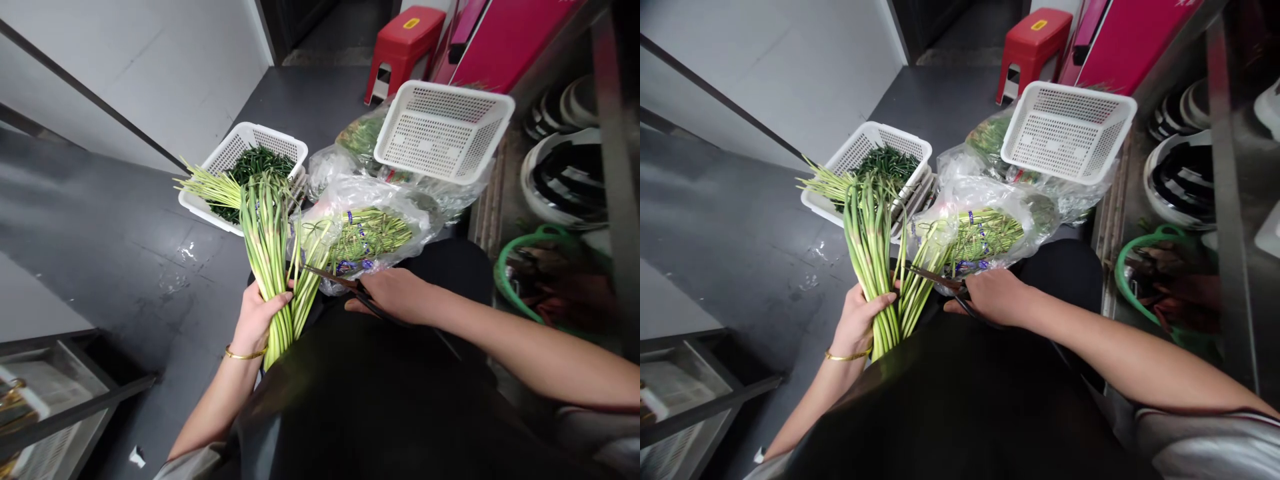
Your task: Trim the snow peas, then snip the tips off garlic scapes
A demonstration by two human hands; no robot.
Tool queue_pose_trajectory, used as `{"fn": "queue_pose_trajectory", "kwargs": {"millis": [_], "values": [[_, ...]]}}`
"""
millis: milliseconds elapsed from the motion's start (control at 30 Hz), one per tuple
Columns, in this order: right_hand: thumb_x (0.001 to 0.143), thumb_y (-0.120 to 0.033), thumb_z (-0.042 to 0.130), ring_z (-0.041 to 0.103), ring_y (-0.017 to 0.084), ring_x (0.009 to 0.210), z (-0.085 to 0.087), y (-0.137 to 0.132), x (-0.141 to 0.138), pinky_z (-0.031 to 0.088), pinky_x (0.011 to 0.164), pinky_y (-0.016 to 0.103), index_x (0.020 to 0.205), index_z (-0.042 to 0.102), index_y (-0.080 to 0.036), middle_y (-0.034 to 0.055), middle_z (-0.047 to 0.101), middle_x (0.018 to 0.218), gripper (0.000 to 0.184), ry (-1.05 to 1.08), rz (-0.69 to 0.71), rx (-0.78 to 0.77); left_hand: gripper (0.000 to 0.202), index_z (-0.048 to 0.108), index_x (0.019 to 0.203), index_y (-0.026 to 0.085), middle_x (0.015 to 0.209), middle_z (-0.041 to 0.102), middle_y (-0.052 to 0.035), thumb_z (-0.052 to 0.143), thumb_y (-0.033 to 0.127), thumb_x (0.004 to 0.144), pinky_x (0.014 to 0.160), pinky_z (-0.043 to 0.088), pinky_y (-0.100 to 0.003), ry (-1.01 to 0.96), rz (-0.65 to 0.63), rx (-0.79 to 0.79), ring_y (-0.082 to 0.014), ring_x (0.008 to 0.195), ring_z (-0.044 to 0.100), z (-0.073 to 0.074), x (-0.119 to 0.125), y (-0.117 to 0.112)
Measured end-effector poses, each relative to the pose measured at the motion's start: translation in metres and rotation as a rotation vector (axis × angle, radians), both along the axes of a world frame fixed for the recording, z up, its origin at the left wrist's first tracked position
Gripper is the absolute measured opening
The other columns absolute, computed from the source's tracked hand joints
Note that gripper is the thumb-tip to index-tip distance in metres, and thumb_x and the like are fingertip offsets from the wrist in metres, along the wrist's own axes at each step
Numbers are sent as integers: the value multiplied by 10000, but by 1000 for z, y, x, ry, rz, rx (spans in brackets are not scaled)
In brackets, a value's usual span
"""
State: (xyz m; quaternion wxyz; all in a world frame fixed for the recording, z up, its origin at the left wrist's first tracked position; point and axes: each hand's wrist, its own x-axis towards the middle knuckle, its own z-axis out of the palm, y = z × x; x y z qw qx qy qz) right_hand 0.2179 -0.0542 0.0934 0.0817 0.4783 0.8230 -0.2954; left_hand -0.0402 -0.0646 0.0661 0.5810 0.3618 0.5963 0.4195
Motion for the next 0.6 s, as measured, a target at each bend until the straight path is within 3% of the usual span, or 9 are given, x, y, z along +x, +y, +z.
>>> {"fn": "queue_pose_trajectory", "kwargs": {"millis": [167, 400, 600], "values": [[834, -735, 301, 684, 295, 827, -6, 7, -7, 483, 686, 329, 886, 655, -135, 149, 707, 832, 699, -67, 18, -25, 362, 664, 910, 139, 834, 726, -56, 780, 168, 569, 721, 524, -312, 30, -23, 14, -200, 758, 669, 0, 0, -2], [822, -741, 321, 685, 291, 818, -5, 10, -6, 493, 678, 328, 879, 665, -136, 154, 708, 830, 698, -85, 25, 3, 359, 651, 900, 143, 837, 724, -62, 781, 171, 567, 754, 532, -349, -25, -49, 1, -252, 845, 683, -3, 0, -1], [844, -704, 349, 684, 291, 820, -12, 7, -1, 487, 687, 331, 894, 656, -140, 158, 708, 836, 644, -102, -10, 13, 358, 655, 909, 129, 845, 723, -82, 779, 162, 575, 713, 537, -334, -21, -71, -2, -236, 794, 678, 0, 0, 0]]}}
